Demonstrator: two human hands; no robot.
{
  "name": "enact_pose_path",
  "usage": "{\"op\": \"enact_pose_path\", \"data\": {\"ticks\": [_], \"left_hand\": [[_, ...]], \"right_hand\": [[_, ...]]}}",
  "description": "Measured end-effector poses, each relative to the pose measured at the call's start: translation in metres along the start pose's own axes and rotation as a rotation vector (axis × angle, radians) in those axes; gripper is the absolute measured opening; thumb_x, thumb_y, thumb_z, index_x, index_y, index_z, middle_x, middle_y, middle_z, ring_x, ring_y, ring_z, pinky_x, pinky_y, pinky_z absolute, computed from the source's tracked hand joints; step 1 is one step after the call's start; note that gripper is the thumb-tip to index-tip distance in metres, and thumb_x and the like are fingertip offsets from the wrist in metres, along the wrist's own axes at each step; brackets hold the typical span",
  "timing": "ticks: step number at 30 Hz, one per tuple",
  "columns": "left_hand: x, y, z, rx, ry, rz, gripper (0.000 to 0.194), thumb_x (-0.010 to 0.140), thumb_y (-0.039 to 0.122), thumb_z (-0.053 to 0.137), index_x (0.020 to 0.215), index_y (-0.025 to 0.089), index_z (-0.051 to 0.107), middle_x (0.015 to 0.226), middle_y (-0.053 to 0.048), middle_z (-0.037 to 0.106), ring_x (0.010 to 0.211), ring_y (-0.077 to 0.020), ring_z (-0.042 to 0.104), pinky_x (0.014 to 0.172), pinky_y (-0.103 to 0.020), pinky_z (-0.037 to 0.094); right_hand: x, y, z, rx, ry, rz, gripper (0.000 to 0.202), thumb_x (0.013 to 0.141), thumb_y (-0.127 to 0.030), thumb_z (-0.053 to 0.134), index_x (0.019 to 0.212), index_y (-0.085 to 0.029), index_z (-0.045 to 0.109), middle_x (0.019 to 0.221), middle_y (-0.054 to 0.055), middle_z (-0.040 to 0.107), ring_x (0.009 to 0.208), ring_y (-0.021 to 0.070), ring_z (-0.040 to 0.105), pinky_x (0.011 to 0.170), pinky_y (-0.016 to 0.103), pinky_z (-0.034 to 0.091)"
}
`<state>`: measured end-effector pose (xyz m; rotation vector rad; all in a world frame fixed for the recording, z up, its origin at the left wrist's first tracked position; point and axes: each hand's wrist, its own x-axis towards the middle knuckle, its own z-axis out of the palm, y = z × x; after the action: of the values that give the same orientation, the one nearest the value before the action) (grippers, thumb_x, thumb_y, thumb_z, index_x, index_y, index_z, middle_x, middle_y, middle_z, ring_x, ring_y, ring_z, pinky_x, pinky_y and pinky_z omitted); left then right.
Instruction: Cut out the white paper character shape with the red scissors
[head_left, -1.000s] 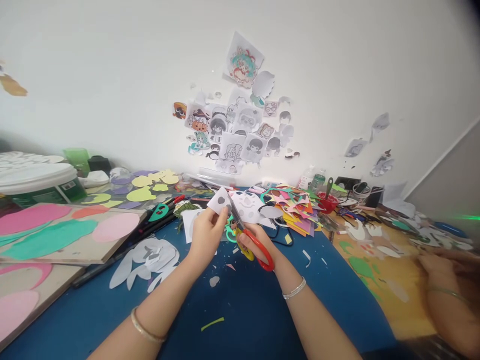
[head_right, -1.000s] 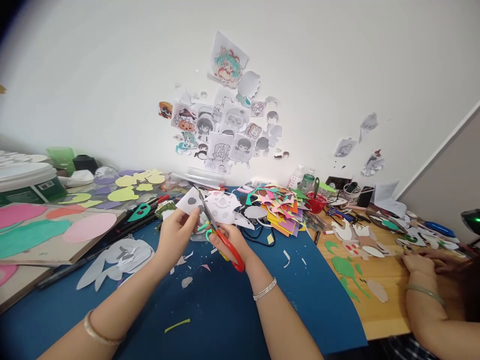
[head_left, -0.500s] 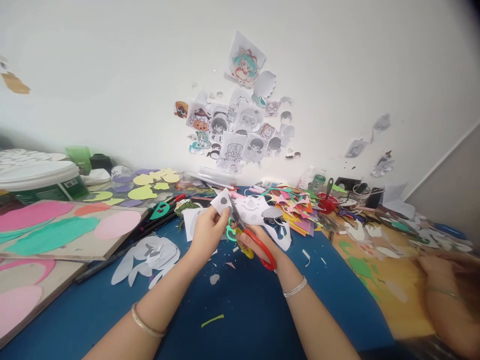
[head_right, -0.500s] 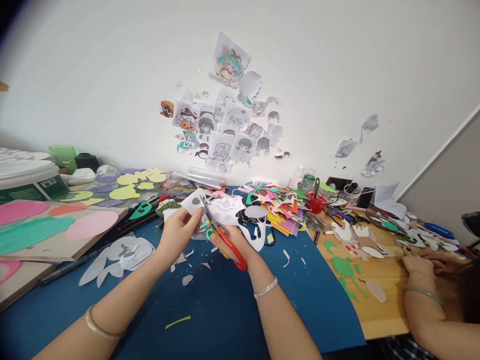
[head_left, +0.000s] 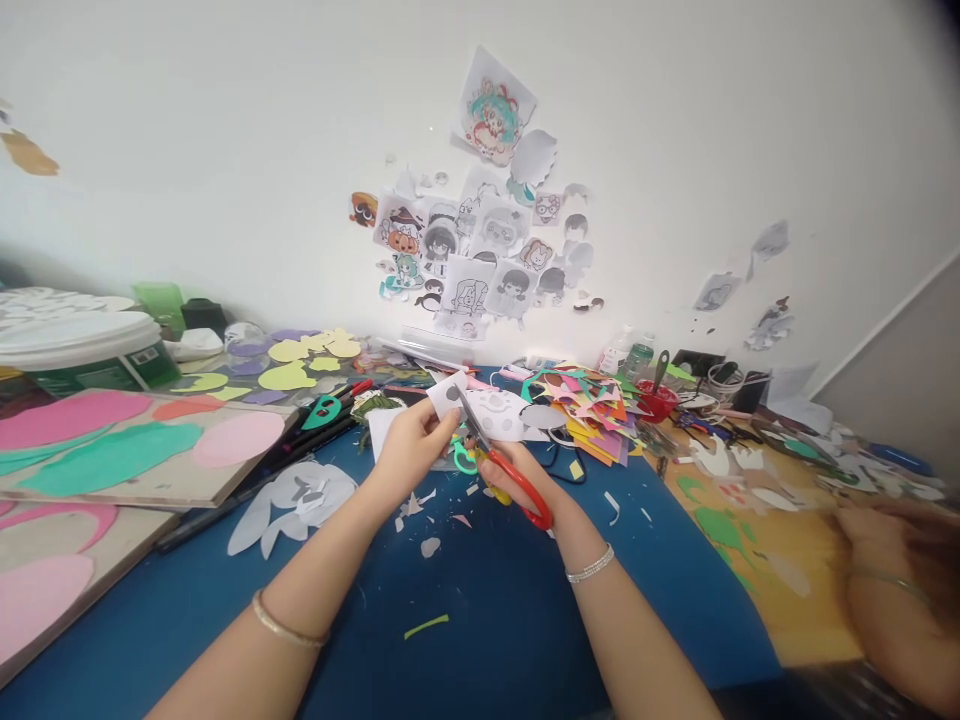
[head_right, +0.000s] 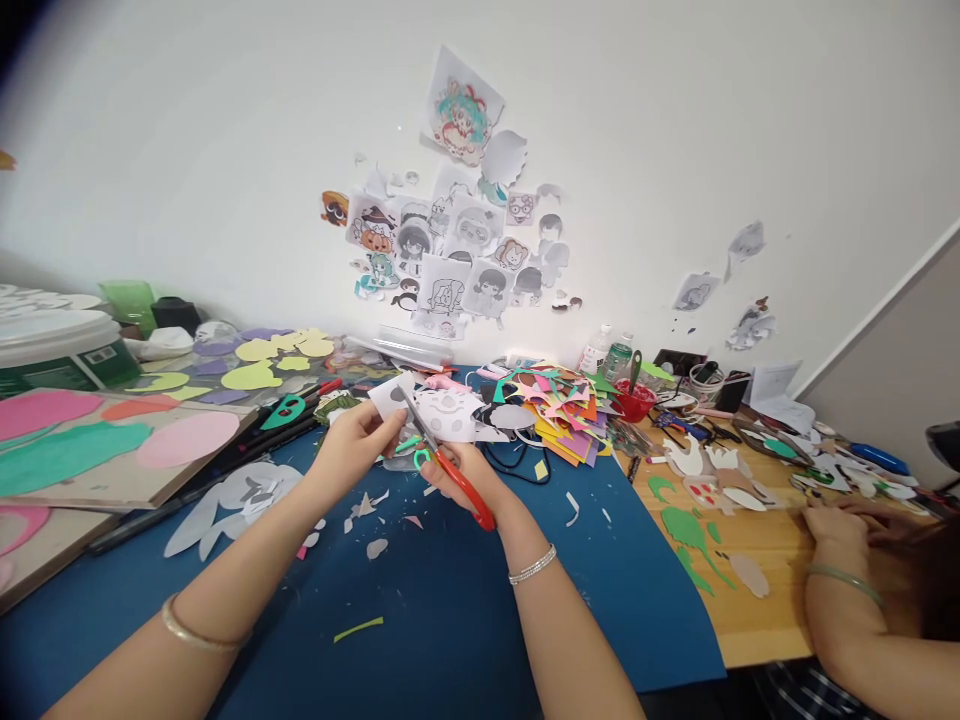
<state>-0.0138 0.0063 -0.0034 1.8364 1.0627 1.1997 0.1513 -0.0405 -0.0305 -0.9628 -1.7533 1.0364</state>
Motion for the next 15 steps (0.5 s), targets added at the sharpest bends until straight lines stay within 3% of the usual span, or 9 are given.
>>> {"op": "enact_pose_path", "data": {"ticks": [6, 11, 15], "left_hand": [[-0.002, -0.001, 0.003, -0.036, -0.003, -0.009, 0.029, 0.077, 0.044, 0.049, 0.064, 0.018, 0.050, 0.043, 0.004, 0.048, 0.043, -0.0117, 0.044, 0.046, -0.022, 0.033], [-0.004, 0.000, 0.008, -0.128, 0.034, -0.017, 0.029, 0.077, 0.043, 0.050, 0.062, 0.018, 0.048, 0.042, 0.005, 0.047, 0.043, -0.0109, 0.044, 0.046, -0.022, 0.034], [-0.006, 0.001, 0.013, -0.242, 0.065, -0.049, 0.028, 0.077, 0.042, 0.052, 0.063, 0.018, 0.047, 0.043, 0.006, 0.047, 0.042, -0.0097, 0.043, 0.045, -0.022, 0.033]], "right_hand": [[0.001, -0.001, 0.002, 0.009, 0.024, -0.032, 0.055, 0.081, -0.057, 0.054, 0.118, -0.016, 0.051, 0.085, 0.004, 0.053, 0.057, 0.0104, 0.040, 0.051, 0.025, 0.039], [0.003, 0.004, 0.004, 0.021, 0.025, -0.045, 0.051, 0.080, -0.062, 0.052, 0.102, -0.015, 0.054, 0.068, -0.001, 0.044, 0.053, 0.0102, 0.037, 0.048, 0.023, 0.034], [0.004, 0.009, 0.005, 0.003, 0.030, -0.099, 0.050, 0.082, -0.061, 0.048, 0.101, -0.015, 0.051, 0.068, -0.001, 0.045, 0.056, 0.0116, 0.040, 0.053, 0.025, 0.036]]}}
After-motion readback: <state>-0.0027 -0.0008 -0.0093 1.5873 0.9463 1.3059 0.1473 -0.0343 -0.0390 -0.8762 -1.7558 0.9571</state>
